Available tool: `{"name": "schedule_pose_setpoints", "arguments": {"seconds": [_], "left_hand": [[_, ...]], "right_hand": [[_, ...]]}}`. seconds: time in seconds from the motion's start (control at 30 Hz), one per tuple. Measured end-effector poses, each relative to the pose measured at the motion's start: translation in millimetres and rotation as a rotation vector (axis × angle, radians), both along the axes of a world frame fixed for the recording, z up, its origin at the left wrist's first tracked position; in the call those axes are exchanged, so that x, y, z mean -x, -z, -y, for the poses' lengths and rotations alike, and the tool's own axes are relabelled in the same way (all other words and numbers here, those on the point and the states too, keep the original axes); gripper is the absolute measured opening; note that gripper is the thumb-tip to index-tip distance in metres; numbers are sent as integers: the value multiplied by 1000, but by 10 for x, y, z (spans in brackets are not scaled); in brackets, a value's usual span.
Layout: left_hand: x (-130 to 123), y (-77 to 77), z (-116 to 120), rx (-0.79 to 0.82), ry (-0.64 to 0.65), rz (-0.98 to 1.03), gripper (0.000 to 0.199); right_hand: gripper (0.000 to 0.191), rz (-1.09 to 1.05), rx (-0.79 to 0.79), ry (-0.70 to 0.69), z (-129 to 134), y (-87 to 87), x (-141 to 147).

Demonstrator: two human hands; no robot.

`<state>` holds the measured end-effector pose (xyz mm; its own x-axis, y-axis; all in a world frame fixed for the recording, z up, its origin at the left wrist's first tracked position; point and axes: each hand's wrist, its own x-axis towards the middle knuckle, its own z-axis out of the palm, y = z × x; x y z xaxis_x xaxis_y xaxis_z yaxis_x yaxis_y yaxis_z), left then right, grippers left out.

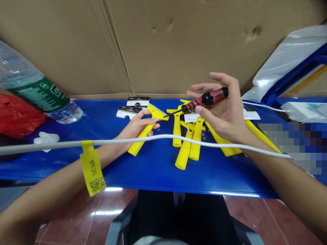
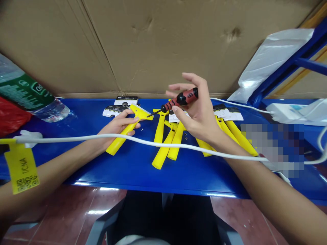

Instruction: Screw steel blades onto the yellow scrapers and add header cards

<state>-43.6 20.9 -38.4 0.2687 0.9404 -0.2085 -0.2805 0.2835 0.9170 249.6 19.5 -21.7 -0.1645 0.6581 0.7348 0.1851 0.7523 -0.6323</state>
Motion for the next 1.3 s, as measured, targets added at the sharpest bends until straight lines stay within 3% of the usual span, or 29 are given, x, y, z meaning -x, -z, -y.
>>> {"name": "schedule_pose_setpoints", "arguments": {"seconds": [0.1,0.23,0.33,0.43,0.53,0.6,0.8,1.03,1.2,1.3], "left_hand": [[9,-3,-9,0,9,4,43],[14,-4,-3,13,10,15,44],[17,-8,-6,13,13,7,45],[22,-13,-17,7,5,4,45],[17,-13,-19,6,9,16,43],[9,-11,-16,12,13,25,42],[13,-5,-30,17,-1,44,39],[-9,-34,-6,49,-10,58,43],[-18,-31,1,54,-21,49,43],[0,-23,-22,41,-23,63,42]], "right_hand": [[60,10,-51,11,-32,30,-7],[70,-24,-45,67,-37,48,-7],[77,-37,35,8,-2,18,9],[68,-13,17,-45,-2,27,6],[57,7,-76,56,-46,68,-24],[60,8,-99,117,-65,72,-40],[69,-6,25,-50,-18,-4,-19],[63,-3,-115,80,-109,95,-51],[67,-63,-39,-105,-64,41,-28],[61,-49,8,-86,-51,61,-13]]}}
